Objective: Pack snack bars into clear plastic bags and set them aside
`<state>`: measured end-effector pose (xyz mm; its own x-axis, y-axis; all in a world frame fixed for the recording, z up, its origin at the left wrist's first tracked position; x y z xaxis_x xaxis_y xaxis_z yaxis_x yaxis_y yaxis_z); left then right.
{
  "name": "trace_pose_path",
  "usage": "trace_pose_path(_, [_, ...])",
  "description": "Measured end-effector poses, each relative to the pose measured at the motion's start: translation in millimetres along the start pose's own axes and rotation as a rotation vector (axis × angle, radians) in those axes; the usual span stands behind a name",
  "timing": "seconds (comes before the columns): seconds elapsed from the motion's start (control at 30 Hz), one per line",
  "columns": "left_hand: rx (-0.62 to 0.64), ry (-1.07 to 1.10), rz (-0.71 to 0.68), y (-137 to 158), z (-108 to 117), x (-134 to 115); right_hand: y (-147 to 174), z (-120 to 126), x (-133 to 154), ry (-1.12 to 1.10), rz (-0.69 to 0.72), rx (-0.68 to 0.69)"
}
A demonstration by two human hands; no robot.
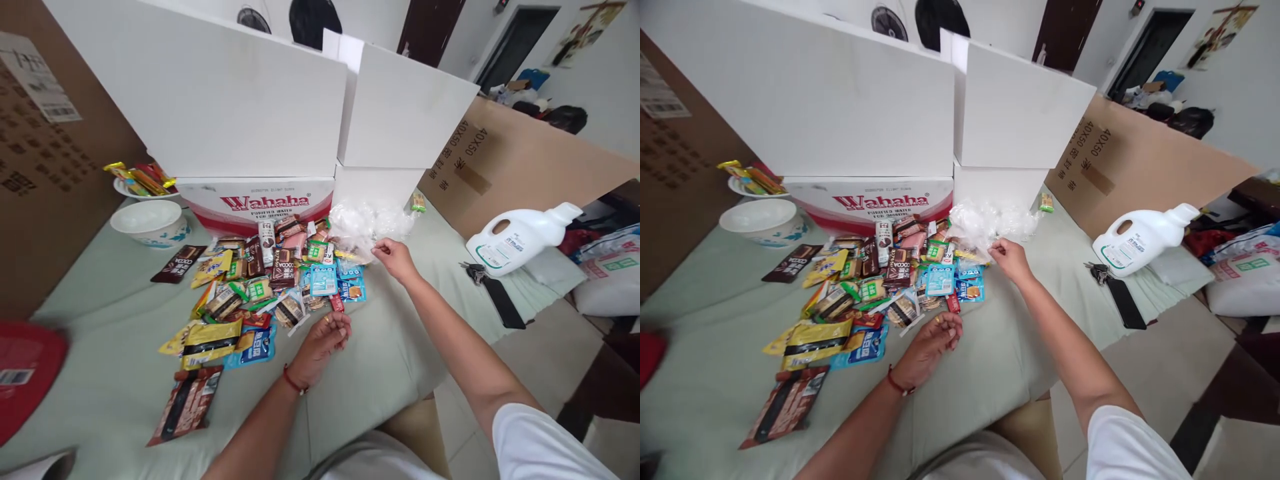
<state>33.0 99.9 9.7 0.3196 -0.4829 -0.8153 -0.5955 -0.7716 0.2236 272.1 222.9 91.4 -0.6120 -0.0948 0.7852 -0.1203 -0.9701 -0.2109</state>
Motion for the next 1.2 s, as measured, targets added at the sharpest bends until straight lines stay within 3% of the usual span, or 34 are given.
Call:
trace_pose_path(0.1, [0.057, 0.114, 0.008, 1.3, 1.2, -5.1, 11.1, 11.5, 0.6, -0.282, -0.107, -0.03])
trace_pose_path(0.2, [0.095, 0.168, 0.01, -0.3, 0.2, -5.6, 23.9, 7.2, -3.1, -0.603, -0.266, -0.026])
trace_pose_path(0.5, [0.077, 0.225, -0.015, -2.4, 2.1, -6.0, 25.8, -17.1, -12.4, -0.636, -0.346, -0.076])
trace_pose_path(0.63, [-0.078, 0.194, -0.038, 4.0, -1.7, -13.1, 27.4, -11.8, -6.9, -0.651, -0.328, -0.082])
trace_pose_path(0.8, [-0.293, 0.037, -0.027, -12.4, -26.1, -23.2, 46.4, -15.8, 3.0, -0.672, -0.315, 0.034])
trace_pose_path(0.93, [-0.446, -0.008, 0.034, -40.4, -33.5, -16.2, 78.2, -27.9, 16.7, -0.614, -0.251, 0.297])
trace_pose_path(1.07, [-0.543, -0.058, -0.05, -52.1, -16.8, -3.4, 100.2, -25.2, 21.7, -0.473, -0.207, 0.579])
trace_pose_path(1.2, [-0.599, -0.107, -0.101, -39.5, -1.6, 2.6, 86.0, 4.5, 16.0, -0.401, -0.204, 0.451])
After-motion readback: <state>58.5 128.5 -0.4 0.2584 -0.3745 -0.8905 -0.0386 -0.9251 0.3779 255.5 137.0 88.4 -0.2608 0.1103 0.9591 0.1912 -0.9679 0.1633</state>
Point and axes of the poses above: each hand's wrist, its own y-axis away from the middle knuckle, its own z-axis out of the back of the hand, x = y × z, the point moved 4 cm from there along -y, towards the middle knuckle, and after that the axes turned 3 degrees about z, right-handed, at the moved point
